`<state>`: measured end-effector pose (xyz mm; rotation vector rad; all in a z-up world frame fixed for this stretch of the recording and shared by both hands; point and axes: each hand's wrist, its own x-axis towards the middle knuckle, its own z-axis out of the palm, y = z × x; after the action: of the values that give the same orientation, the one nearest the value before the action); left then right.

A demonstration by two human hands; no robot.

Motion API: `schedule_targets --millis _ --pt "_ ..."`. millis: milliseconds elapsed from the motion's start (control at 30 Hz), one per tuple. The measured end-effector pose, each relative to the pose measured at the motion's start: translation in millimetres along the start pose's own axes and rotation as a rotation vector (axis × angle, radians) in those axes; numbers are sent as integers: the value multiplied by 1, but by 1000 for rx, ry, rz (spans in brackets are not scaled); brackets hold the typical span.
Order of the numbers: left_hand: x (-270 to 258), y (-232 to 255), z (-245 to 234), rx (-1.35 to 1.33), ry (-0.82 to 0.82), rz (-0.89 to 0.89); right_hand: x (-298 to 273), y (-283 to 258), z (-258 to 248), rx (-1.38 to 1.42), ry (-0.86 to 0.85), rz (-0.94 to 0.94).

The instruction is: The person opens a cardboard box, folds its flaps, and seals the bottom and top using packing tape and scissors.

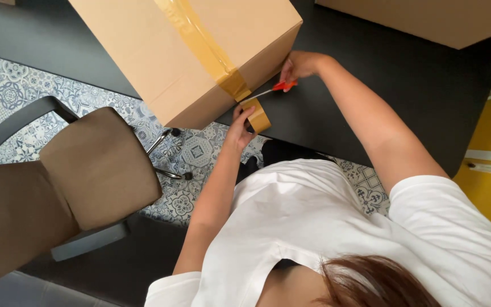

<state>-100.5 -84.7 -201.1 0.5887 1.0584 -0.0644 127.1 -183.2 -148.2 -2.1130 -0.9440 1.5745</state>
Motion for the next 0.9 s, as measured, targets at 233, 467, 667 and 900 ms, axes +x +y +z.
schedule_targets --millis 233,467,667,900 --pt "-1 -4 0 36 -89 80 31 56 12 -91 115 -93" --pt "-4 -13 12 230 -94 140 23 117 48 -107 316 -111" --pt "11 -32 18 522 -90 411 -30 127 75 -20 614 95" --pt "-10 -27 67 1207 -223 848 -44 174 117 -153 919 663"
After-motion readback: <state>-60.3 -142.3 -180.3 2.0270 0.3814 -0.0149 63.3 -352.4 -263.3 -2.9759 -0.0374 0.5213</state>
